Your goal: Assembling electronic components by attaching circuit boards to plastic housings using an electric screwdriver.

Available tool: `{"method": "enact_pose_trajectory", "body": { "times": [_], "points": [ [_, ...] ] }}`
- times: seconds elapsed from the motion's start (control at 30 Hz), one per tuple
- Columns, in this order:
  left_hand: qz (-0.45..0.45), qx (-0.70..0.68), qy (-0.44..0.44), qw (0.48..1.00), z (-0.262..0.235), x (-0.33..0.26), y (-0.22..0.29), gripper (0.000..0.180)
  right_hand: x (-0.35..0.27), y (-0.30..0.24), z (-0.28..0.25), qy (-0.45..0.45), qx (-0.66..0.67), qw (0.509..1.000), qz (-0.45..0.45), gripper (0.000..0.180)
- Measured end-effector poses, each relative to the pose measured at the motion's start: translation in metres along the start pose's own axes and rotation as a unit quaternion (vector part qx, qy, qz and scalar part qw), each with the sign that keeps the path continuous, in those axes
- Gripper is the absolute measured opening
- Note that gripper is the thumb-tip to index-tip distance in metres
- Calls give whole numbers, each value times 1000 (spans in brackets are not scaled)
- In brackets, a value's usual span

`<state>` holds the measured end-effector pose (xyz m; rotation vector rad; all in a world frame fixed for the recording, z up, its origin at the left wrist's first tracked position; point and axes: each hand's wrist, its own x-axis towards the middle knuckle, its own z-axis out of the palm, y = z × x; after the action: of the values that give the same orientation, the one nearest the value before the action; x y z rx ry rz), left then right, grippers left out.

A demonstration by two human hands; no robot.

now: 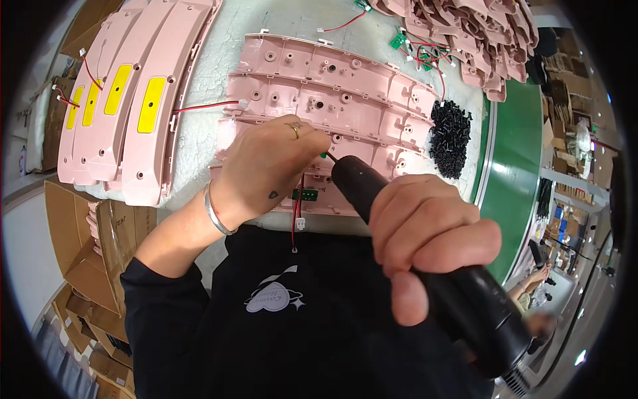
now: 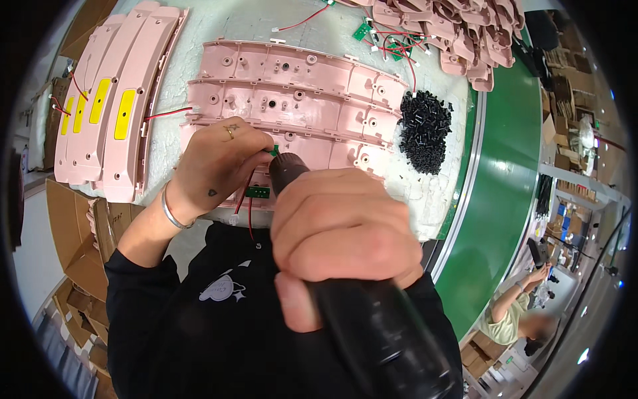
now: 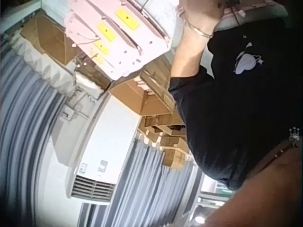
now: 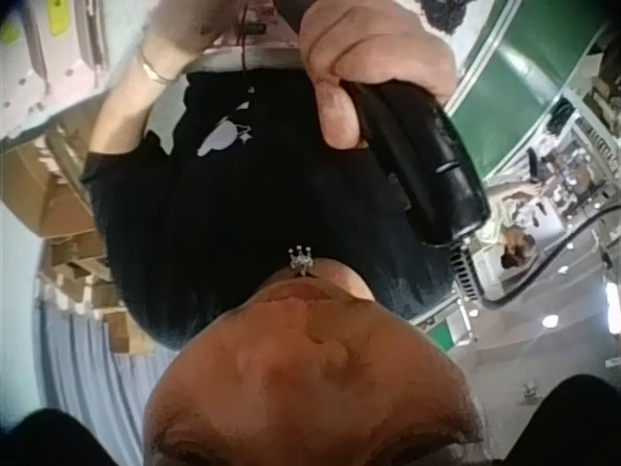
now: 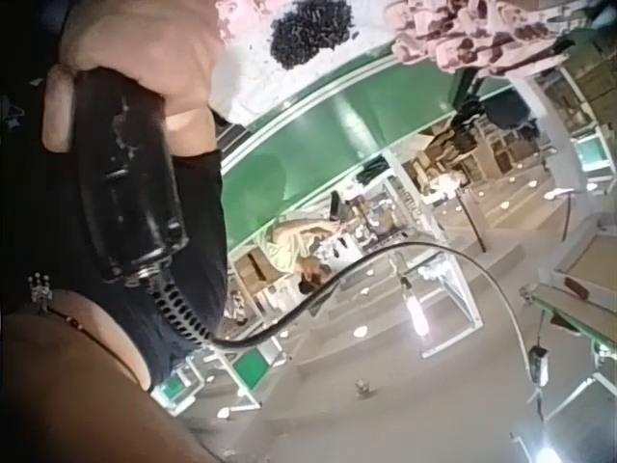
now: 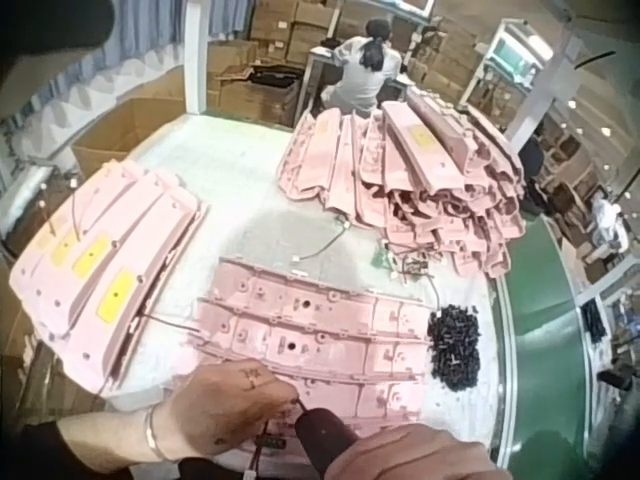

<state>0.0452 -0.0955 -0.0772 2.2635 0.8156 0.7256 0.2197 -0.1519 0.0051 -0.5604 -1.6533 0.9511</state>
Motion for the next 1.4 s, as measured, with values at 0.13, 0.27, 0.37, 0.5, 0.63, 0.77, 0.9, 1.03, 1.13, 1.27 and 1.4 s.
{"method": "enact_pose_trajectory", "body": {
  "times": [0.13,0.27,0.37,0.5,0.63,0.77,0.9,1.03,1.13,1.27,1.4],
  "points": [
    [19,-29,11,999,1,4,-2,13,7,0,5,-8,-14,1000,8,26],
    [39,-64,0,997,-5,7,1,16,1,17,15,85,15,993,-76,22],
    [10,0,2,1000,-4,8,4,18,-4,25,10,131,-10,988,-80,23],
    [17,17,-14,1000,-5,16,12,14,-4,1,-3,139,22,989,-36,17],
    [-25,60,3,998,-2,4,15,16,-34,-34,-39,275,67,959,-32,20],
    [-45,30,-18,998,-2,15,25,16,-71,-49,-86,377,-181,908,-26,27],
    [-1,63,-40,997,-8,20,29,17,-102,-46,-103,428,-199,882,-3,26],
    [16,94,-29,995,-10,29,39,18,-107,-37,-104,454,-190,871,0,26],
    [33,91,-20,995,-7,33,45,18,-106,-34,-101,455,-159,876,7,28],
    [36,78,-24,996,-2,36,51,17,-104,-35,-97,394,-113,912,-10,29],
    [76,71,-29,994,5,44,54,19,-100,-29,-93,396,-105,912,6,29]
  ]
}}
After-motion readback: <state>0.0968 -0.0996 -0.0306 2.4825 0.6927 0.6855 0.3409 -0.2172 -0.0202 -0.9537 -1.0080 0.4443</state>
